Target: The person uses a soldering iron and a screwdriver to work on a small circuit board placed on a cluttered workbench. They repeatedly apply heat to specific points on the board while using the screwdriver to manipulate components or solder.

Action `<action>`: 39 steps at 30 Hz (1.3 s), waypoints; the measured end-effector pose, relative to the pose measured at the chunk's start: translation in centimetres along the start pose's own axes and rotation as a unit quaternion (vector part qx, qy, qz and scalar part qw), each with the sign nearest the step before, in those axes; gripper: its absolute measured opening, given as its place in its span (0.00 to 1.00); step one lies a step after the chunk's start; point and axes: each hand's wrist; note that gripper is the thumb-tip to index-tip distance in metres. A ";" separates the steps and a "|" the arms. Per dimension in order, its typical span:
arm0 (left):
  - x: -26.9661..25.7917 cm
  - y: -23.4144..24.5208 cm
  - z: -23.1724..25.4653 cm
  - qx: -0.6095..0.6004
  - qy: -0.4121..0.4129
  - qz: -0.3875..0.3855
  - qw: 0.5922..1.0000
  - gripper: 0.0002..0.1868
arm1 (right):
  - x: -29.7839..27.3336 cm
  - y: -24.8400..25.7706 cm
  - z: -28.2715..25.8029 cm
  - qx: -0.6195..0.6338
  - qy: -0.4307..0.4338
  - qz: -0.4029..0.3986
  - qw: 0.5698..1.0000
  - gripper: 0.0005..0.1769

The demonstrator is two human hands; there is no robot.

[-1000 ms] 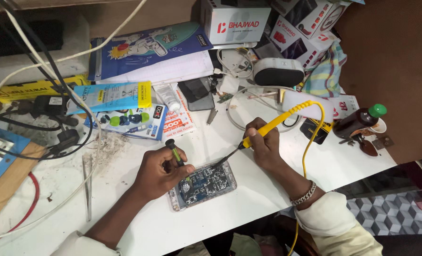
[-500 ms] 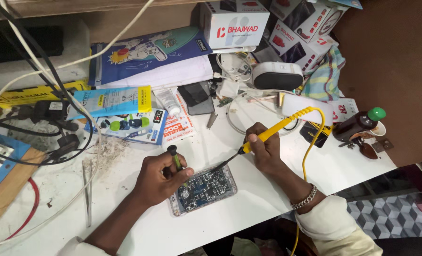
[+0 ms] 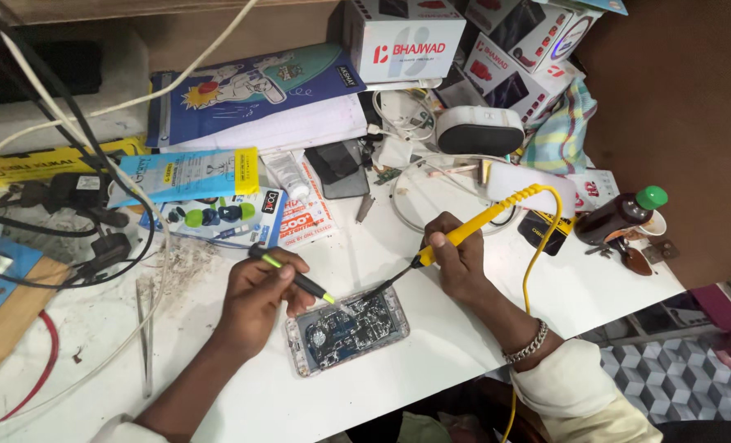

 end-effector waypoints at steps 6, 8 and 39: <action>-0.4 0.6 0.8 -0.148 -0.011 0.005 0.989 0.14 | -0.3 0.0 0.5 0.026 -0.046 0.010 0.999 0.27; -0.3 0.5 1.0 -0.148 -0.008 0.011 0.989 0.14 | -0.4 0.1 0.6 0.033 -0.045 0.004 0.998 0.26; -0.4 -0.9 1.3 0.064 -0.035 -0.018 0.997 0.12 | -0.1 -0.1 0.5 0.161 -0.042 0.052 0.985 0.29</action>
Point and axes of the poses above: each hand's wrist, its own x-axis towards the middle knuckle, its own y-axis out of the back of the hand, z = x × y, and after that the axes turned 1 degree about -x, right-handed
